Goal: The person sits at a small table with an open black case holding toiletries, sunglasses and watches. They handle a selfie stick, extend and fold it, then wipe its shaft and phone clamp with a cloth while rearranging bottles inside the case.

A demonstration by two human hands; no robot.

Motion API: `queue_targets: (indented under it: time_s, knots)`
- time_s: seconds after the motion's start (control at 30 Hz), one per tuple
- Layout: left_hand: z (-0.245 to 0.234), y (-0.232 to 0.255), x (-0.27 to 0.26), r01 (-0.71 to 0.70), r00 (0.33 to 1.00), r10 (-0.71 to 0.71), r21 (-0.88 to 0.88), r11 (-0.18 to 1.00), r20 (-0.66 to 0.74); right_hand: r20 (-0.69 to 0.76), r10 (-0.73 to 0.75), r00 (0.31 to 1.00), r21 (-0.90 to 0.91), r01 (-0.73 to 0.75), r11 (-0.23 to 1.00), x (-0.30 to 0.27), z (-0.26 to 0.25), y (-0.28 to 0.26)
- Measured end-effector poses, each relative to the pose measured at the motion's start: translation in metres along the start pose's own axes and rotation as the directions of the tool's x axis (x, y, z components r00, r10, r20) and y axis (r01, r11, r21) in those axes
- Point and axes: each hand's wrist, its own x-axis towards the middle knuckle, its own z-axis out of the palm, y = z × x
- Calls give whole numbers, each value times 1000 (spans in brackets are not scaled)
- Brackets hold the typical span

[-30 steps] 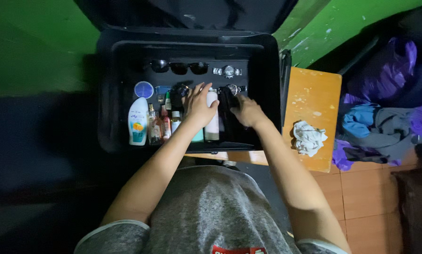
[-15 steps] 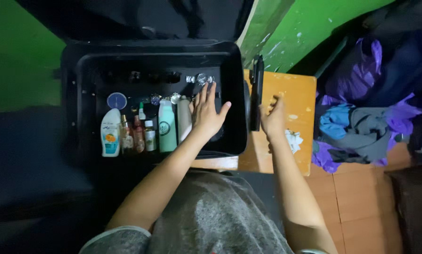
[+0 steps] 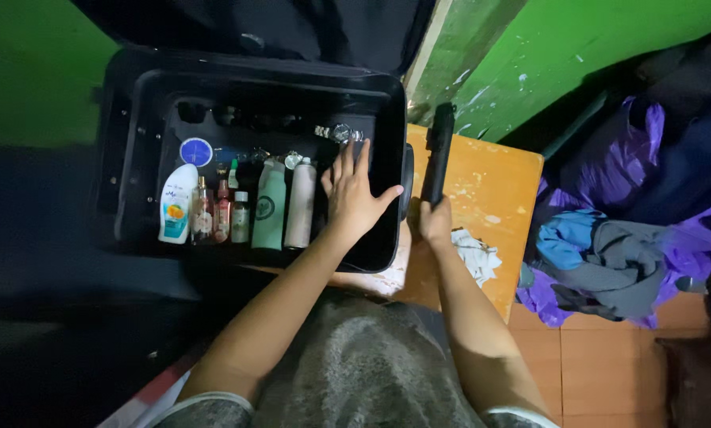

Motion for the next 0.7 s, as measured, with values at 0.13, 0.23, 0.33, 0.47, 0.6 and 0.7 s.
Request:
queue_targets:
  time_s: [0.13,0.23,0.33,0.47,0.6,0.7]
  knots:
    - [3,0,0,-13,1000,13,-6,1000,-27,97,180,979,294,-201,934,-5,-17,-3]
    - [6,0,-2,-66,995,63,-36,997,-71,174,202,964,502,-263,824,-19,-40,-29]
    - [6,3,-2,-119,992,111,-190,974,-53,214,192,958,626,-286,725,-43,-63,-73]
    - [4,15,4,-43,971,183,-640,767,154,182,157,971,578,-234,781,-74,-86,-146]
    - [-15,17,-1,192,832,236,-659,727,502,72,-240,968,525,168,834,-109,-87,-213]
    - [-37,8,-10,94,888,369,-893,441,275,144,-203,969,535,97,839,-129,-84,-253]
